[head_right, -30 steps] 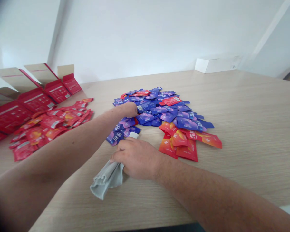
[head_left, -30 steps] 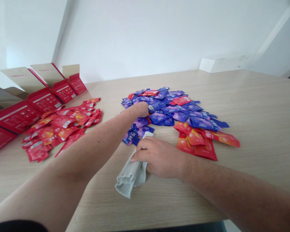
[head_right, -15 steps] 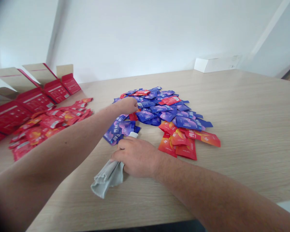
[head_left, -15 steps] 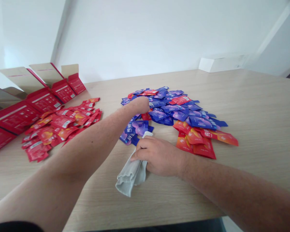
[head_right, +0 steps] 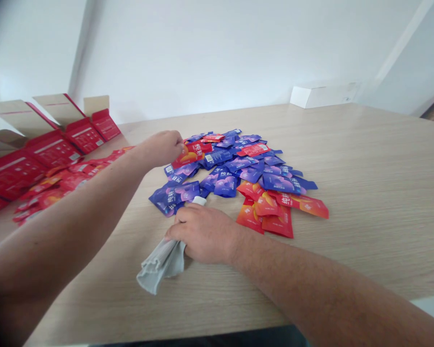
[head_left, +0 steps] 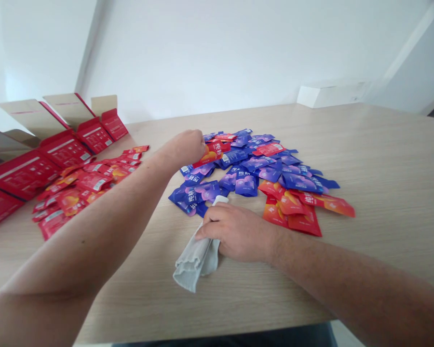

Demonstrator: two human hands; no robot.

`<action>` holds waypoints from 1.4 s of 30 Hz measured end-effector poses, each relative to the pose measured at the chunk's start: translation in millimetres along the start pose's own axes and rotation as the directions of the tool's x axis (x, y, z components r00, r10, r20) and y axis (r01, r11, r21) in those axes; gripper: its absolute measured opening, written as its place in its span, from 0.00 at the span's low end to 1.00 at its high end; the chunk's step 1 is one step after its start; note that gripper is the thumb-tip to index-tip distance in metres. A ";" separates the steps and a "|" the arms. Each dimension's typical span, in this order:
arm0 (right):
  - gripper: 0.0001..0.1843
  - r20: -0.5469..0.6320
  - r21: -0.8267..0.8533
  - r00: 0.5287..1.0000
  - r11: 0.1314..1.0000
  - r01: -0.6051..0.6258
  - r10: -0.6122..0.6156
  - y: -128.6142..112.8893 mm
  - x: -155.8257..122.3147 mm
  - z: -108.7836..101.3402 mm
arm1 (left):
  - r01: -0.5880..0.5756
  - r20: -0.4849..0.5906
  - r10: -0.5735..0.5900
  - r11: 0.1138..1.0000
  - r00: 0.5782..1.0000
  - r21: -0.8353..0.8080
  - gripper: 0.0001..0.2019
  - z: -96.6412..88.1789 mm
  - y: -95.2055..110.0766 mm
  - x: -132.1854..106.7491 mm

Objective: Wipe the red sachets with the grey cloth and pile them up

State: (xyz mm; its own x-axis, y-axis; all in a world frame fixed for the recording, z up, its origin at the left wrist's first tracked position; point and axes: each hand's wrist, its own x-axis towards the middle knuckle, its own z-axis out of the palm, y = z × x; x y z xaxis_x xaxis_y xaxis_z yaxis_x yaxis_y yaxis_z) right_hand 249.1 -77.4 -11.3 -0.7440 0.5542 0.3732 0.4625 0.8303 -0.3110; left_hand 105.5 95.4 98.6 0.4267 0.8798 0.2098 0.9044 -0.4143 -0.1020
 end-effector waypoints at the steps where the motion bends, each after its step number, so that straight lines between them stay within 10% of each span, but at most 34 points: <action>1: 0.18 -0.002 0.001 1.000 1.000 0.000 0.000 0.4 0.0 0.5 | 0.022 -0.034 -0.025 0.997 0.999 -0.073 0.16 0.5 -6.1 -9.0; 4: 0.17 -0.004 0.007 1.000 1.000 0.010 -0.010 1.1 1.0 1.1 | 0.138 -0.060 -0.171 0.919 0.983 -0.370 0.10 11.1 -23.7 -41.1; 9: 0.17 0.040 0.081 0.994 0.992 0.095 -0.099 -6.4 3.4 0.7 | 0.293 0.207 -0.254 0.374 0.945 -0.880 0.07 42.3 -51.6 -93.7; 12: 0.18 0.043 0.153 0.991 0.981 0.118 -0.126 -13.1 4.7 4.9 | 0.323 0.281 -0.227 0.172 0.932 -0.931 0.06 55.0 -65.3 -113.0; 24: 0.21 -0.136 0.025 0.966 0.976 -0.217 0.218 20.8 24.9 30.1 | 0.340 0.376 -0.274 -0.170 0.885 -0.925 0.04 78.4 -73.7 -125.9; 30: 0.21 -0.225 0.199 0.934 0.952 -0.233 0.276 7.0 17.8 14.6 | 0.376 0.404 -0.249 -0.155 0.880 -0.914 0.04 83.9 -55.8 -139.6; 37: 0.13 -0.150 0.398 0.919 0.874 -0.280 0.363 -2.3 17.7 5.3 | 0.308 0.295 -0.089 0.219 0.951 -0.926 0.05 93.6 -38.7 -155.8; 42: 0.13 -0.223 0.330 0.835 0.845 -0.420 0.502 3.2 20.8 3.4 | 0.315 0.321 0.013 0.159 0.947 -0.936 0.07 98.5 -36.1 -159.5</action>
State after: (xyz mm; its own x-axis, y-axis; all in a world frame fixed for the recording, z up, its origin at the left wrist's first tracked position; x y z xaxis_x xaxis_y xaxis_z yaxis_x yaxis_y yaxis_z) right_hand 233.4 -63.4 -7.5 -0.2816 0.8932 0.3504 0.5447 0.4495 -0.7080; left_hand 4.5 -7.0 -27.0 0.4151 0.9025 -0.1148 0.2808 -0.0071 0.9597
